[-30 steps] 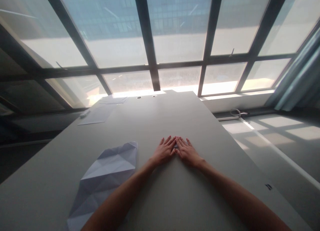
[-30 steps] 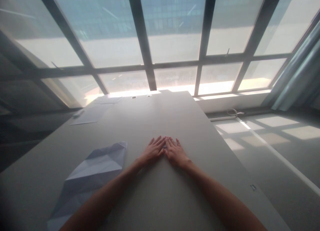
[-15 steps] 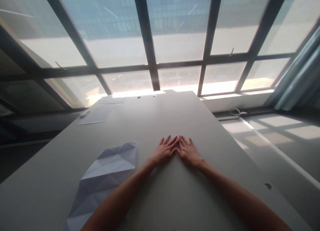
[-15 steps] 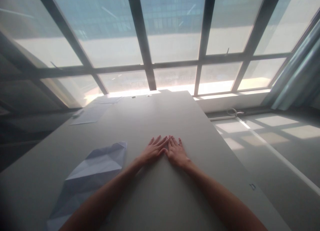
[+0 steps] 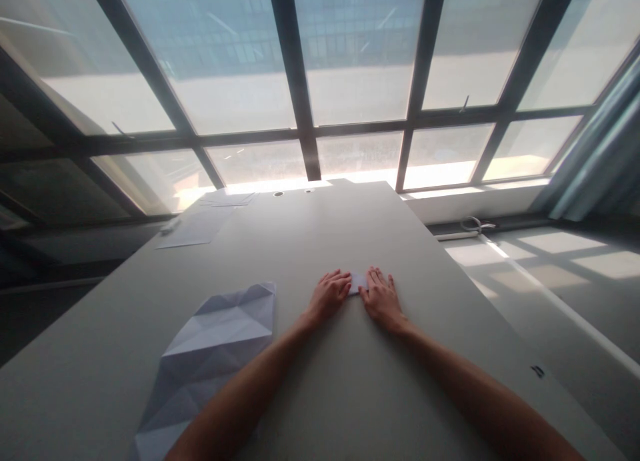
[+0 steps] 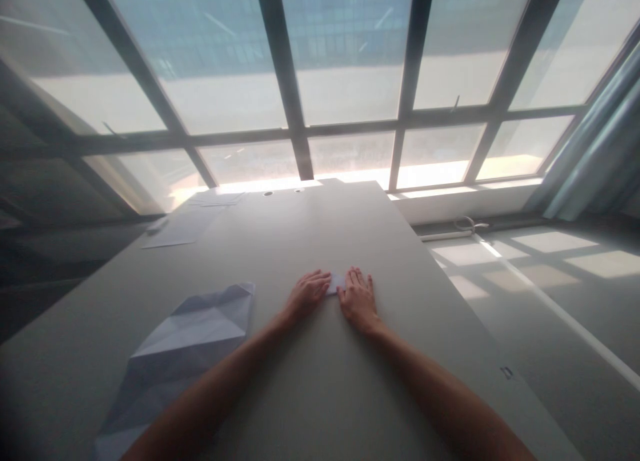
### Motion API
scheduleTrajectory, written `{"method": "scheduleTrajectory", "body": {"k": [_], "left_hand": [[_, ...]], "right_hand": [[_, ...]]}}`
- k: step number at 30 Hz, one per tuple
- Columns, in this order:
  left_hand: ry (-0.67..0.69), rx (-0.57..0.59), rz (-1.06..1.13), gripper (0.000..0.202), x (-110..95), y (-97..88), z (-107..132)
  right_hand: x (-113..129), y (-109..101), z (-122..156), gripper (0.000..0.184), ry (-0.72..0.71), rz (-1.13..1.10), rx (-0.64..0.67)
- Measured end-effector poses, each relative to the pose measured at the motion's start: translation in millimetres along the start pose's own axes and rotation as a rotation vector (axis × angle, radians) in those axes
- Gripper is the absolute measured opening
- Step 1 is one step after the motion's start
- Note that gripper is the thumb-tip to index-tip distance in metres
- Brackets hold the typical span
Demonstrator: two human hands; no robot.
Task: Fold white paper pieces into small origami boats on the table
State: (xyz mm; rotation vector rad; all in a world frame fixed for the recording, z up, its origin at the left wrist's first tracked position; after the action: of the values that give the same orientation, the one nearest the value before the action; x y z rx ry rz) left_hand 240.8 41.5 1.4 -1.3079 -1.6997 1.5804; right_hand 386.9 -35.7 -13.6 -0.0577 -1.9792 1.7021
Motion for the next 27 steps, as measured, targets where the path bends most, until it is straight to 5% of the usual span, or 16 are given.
{"method": "scheduleTrajectory", "body": {"k": [3,10,17,27], "left_hand": [[0.002,-0.041,-0.018,0.035,-0.4,1.2,1.4],[0.069,0.133,-0.071,0.053,-1.0,13.7,1.7],[0.072,0.135,-0.079,0.058,-1.8,11.5,3.9],[0.076,0.142,-0.084,0.059,0.1,10.8,3.6]], "right_hand": [[-0.4,-1.2,0.9,0.057,-0.038,-0.019,0.014],[-0.1,-2.1,3.5,0.056,-0.067,-0.016,0.01],[-1.9,-1.0,1.3,0.056,-0.009,0.046,0.002],[-40.6,-10.6,-11.8,0.064,0.147,0.046,-0.069]]}}
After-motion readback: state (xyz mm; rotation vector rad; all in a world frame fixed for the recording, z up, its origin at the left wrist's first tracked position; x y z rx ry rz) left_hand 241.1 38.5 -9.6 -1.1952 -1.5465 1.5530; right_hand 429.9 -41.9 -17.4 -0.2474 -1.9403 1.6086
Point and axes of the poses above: each hand's wrist, its own z-axis away from the middle knuckle, its own y-axis out of the palm, x = y × z, the point moved 3 cm from there along -z, towards the middle knuckle, and after that the axes turned 12 degrees about y, right-handed, at the moved point
